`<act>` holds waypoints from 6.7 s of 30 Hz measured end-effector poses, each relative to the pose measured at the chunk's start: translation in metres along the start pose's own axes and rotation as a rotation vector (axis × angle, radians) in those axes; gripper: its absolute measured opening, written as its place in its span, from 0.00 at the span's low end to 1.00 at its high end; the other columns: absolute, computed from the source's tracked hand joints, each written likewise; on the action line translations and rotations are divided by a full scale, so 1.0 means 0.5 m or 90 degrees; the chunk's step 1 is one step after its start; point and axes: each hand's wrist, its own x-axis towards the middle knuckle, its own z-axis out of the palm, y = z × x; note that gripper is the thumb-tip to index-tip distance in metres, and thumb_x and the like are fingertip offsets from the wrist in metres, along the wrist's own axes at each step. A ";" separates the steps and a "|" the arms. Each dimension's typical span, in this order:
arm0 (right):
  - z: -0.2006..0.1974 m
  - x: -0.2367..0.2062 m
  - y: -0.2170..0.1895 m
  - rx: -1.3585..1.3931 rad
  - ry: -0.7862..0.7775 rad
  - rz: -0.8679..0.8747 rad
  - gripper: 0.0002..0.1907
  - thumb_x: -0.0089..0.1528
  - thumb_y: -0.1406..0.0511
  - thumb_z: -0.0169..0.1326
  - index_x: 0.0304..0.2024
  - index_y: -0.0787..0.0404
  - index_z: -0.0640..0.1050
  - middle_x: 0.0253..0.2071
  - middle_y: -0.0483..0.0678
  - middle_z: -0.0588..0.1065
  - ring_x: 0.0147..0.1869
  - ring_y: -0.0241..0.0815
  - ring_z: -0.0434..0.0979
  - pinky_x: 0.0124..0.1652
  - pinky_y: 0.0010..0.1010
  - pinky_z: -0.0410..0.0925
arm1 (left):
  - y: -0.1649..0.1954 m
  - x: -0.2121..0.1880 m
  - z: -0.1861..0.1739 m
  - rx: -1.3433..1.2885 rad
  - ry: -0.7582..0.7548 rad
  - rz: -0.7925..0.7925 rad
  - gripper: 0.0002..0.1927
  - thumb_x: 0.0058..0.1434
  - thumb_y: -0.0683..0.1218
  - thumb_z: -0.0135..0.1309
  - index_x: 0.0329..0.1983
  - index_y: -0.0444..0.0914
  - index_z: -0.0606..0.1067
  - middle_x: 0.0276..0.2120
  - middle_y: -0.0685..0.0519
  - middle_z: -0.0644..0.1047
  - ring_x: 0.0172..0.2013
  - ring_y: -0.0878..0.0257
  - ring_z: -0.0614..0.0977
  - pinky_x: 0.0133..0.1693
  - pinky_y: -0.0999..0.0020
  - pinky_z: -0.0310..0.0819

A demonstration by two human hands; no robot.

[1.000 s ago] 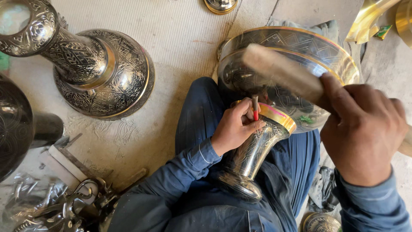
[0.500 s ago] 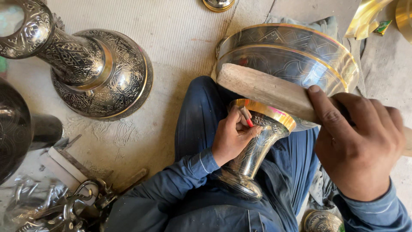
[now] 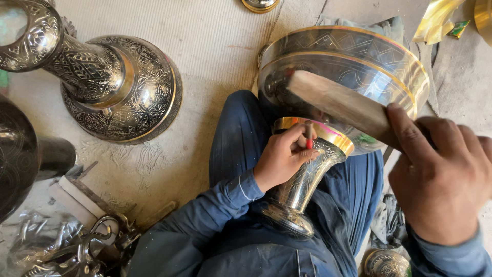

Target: The person sits on the floor and uses a chisel and wooden mallet to engrave a decorative pattern onto the neck of a large silver-colored metal vessel. They repeatedly tap the chisel to create fine lines and adjust the vessel's position as needed.

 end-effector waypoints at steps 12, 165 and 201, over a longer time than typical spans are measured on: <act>0.027 -0.067 0.029 0.137 -0.029 0.169 0.27 0.63 0.81 0.55 0.63 0.58 0.82 0.47 0.51 0.79 0.43 0.46 0.78 0.46 0.30 0.72 | 0.009 0.039 -0.002 0.068 -0.085 0.007 0.30 0.58 0.41 0.66 0.62 0.31 0.70 0.30 0.48 0.79 0.29 0.63 0.82 0.34 0.68 0.76; 0.080 -0.237 0.039 0.133 -0.026 0.325 0.25 0.63 0.76 0.62 0.62 0.53 0.83 0.41 0.46 0.79 0.36 0.39 0.78 0.40 0.27 0.69 | 0.050 0.101 0.020 0.215 -0.213 0.092 0.22 0.57 0.39 0.64 0.55 0.36 0.74 0.33 0.44 0.81 0.34 0.52 0.86 0.37 0.62 0.78; -0.023 -0.035 0.018 -0.106 0.010 0.011 0.17 0.62 0.67 0.61 0.51 0.44 0.87 0.30 0.41 0.78 0.27 0.37 0.71 0.30 0.30 0.61 | 0.048 0.032 0.011 0.132 -0.033 0.023 0.13 0.64 0.41 0.62 0.45 0.34 0.69 0.29 0.50 0.78 0.32 0.59 0.87 0.34 0.69 0.82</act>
